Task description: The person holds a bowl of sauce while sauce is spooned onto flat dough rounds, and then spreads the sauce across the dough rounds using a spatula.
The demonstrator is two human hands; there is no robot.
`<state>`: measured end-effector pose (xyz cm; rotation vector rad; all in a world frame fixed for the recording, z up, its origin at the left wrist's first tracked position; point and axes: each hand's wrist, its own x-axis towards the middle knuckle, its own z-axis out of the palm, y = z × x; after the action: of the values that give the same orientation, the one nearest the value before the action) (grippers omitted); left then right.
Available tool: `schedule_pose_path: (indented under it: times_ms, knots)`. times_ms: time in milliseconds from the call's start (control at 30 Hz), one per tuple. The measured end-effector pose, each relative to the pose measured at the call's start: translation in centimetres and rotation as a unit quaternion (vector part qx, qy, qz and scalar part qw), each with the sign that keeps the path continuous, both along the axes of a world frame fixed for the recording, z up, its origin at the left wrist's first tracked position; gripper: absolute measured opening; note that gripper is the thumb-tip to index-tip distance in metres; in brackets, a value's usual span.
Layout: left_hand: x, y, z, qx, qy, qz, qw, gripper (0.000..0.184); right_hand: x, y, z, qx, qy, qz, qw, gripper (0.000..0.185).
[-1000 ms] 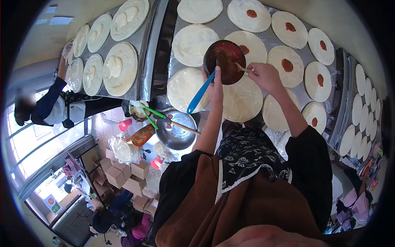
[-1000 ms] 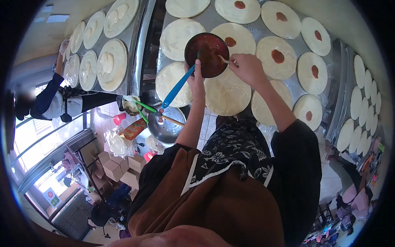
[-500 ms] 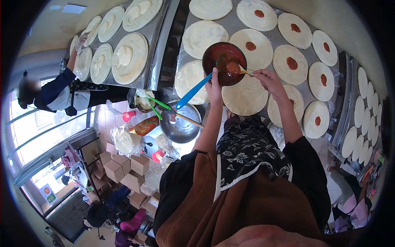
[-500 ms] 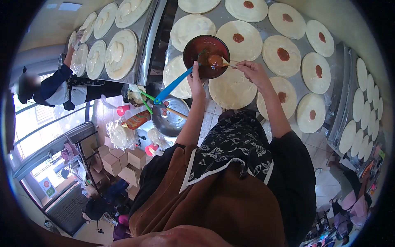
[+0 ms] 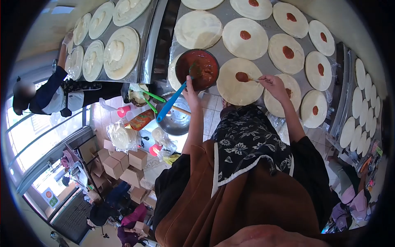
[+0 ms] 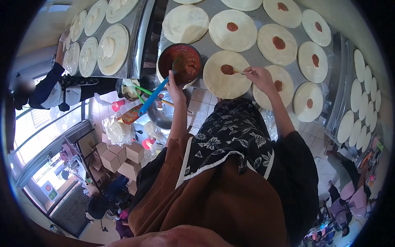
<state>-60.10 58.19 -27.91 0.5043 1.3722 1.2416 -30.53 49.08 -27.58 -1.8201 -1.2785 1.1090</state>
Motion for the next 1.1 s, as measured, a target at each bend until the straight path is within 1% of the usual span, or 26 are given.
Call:
schedule_pose_path:
  times_ms: [100, 200, 300, 367, 400, 467, 500, 600, 700, 733, 800, 900, 1000, 1100]
  knots:
    - [-1.0, -0.6, -0.2, -0.007, 0.005, 0.011, 1.0, 0.064, -0.6, -0.8, -0.2, -0.008, -0.115, 0.018, 0.993, 0.022]
    - [-1.5, -1.3, -0.8, -0.015, 0.017, -0.012, 1.0, 0.06, -1.3, -0.7, 0.8, -0.023, -0.135, -0.004, 0.991, 0.021]
    - [-1.3, -1.8, -1.9, -0.013, 0.031, -0.012, 0.999, 0.057, -1.5, -0.9, 0.7, -0.008, -0.149, -0.013, 0.989, 0.021]
    - [-1.0, -2.2, -2.0, -0.013, 0.02, -0.011, 1.0, 0.057, -0.9, -1.5, -2.1, 0.044, -0.087, -0.043, 0.994, 0.021]
    - [-0.8, -2.4, -1.9, -0.012, 0.014, -0.012, 1.0, 0.058, -0.9, -1.5, -2.5, 0.071, -0.056, -0.058, 0.994, 0.021]
    - [-0.4, -2.6, -1.9, 0.011, 0.013, -0.027, 0.999, 0.061, -0.4, -1.6, -2.0, -0.021, 0.092, -0.098, 0.991, 0.021]
    - [-0.3, -2.8, -1.9, 0.022, 0.014, -0.034, 0.999, 0.063, -0.5, -1.5, -1.0, -0.068, 0.166, -0.115, 0.977, 0.021]
    - [0.0, -3.2, -2.1, 0.041, 0.035, -0.058, 0.997, 0.068, -1.2, -1.1, 2.6, -0.116, 0.319, -0.103, 0.935, 0.021]
    - [0.6, -3.7, -2.1, 0.046, 0.055, -0.063, 0.995, 0.068, -3.7, 0.2, 3.6, -0.053, 0.203, -0.032, 0.977, 0.019]
    - [0.7, -3.9, -1.9, 0.046, 0.066, -0.066, 0.995, 0.067, -4.4, 0.8, 3.9, 0.001, 0.115, -0.009, 0.993, 0.018]
    - [1.4, -4.3, -0.7, 0.083, 0.079, -0.067, 0.991, 0.065, -6.1, 1.7, 4.5, 0.111, -0.058, 0.033, 0.992, 0.017]
    - [2.5, -5.1, 2.5, 0.102, 0.124, -0.077, 0.984, 0.063, -7.2, 3.2, 7.1, 0.068, -0.202, 0.099, 0.972, 0.019]
    - [3.0, -5.6, 3.4, 0.141, 0.14, -0.062, 0.978, 0.058, -7.7, 3.3, 6.6, 0.05, -0.197, 0.168, 0.965, 0.021]
    - [2.9, -6.1, 3.7, 0.139, 0.118, -0.037, 0.983, 0.059, -7.7, 2.8, 4.9, 0.043, -0.063, 0.152, 0.985, 0.02]
